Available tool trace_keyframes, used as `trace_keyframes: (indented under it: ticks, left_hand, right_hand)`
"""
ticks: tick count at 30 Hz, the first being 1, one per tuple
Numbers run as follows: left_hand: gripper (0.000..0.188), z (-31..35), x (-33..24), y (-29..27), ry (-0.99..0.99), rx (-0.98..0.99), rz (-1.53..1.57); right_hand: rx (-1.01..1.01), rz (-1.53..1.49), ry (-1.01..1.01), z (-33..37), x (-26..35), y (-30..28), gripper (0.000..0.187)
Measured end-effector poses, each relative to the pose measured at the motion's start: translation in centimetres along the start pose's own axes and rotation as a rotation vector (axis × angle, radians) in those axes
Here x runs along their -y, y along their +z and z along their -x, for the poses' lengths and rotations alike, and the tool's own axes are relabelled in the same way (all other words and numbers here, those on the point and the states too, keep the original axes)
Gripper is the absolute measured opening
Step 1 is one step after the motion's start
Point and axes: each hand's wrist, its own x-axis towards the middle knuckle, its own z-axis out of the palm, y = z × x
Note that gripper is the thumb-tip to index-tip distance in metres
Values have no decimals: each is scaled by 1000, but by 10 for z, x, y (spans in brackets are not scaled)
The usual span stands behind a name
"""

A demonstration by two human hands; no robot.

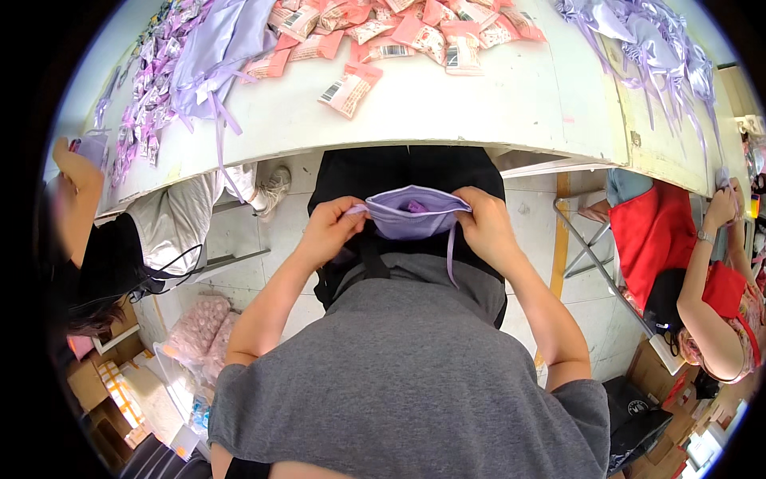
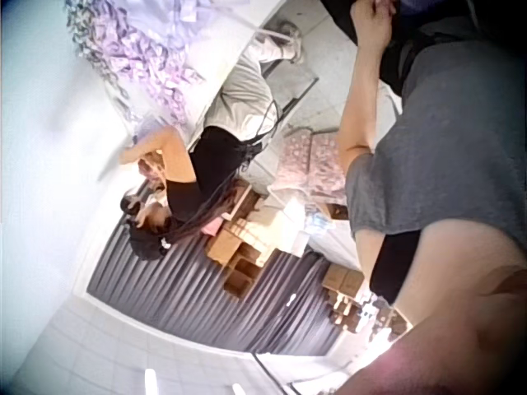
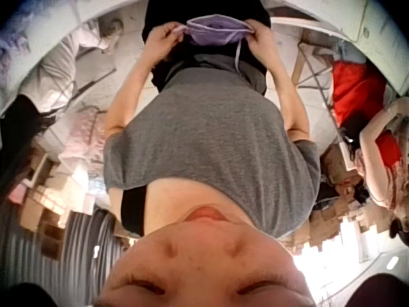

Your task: The person repeatedly picks up small pink packets from a large pile on a table and places them into light purple drawstring bags. They then pull the drawstrings to close the bags and place the finished packages on the table. The process is continuous and repetitive throughout the clip.

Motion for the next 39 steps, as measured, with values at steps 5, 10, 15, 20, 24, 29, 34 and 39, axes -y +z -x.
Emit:
trace_keyframes:
  ticks: [5, 10, 15, 20, 24, 29, 34, 39]
  left_hand:
    - [21, 8, -8, -19, -183, 172, 516]
    - [22, 7, 4, -19, -165, 224, 854]
    - [25, 59, -27, -20, 139, -140, 1142]
    - [30, 44, -141, -44, 352, -125, 888]
    - [25, -74, -239, -97, 469, 107, 579]
    - [26, -91, -289, -180, 721, -503, -180]
    - [29, -74, -164, -247, -201, -1197, -1367]
    - [35, -86, -138, -247, -253, -1256, -1189]
  right_hand:
    - [159, 136, 22, -3, -16, -32, 12]
    - [292, -1099, 251, -3, -12, -32, 24]
    - [-44, -2011, 269, 42, -5, -95, 25]
    - [66, -1680, -63, 24, 53, -185, 33]
    - [246, -1594, -181, -114, 72, -286, 25]
    - [-884, -325, -259, -173, 45, -452, 19]
    - [-1073, 1226, -258, -251, 41, -380, 40]
    - [-248, 521, -549, -405, 77, -201, 30]
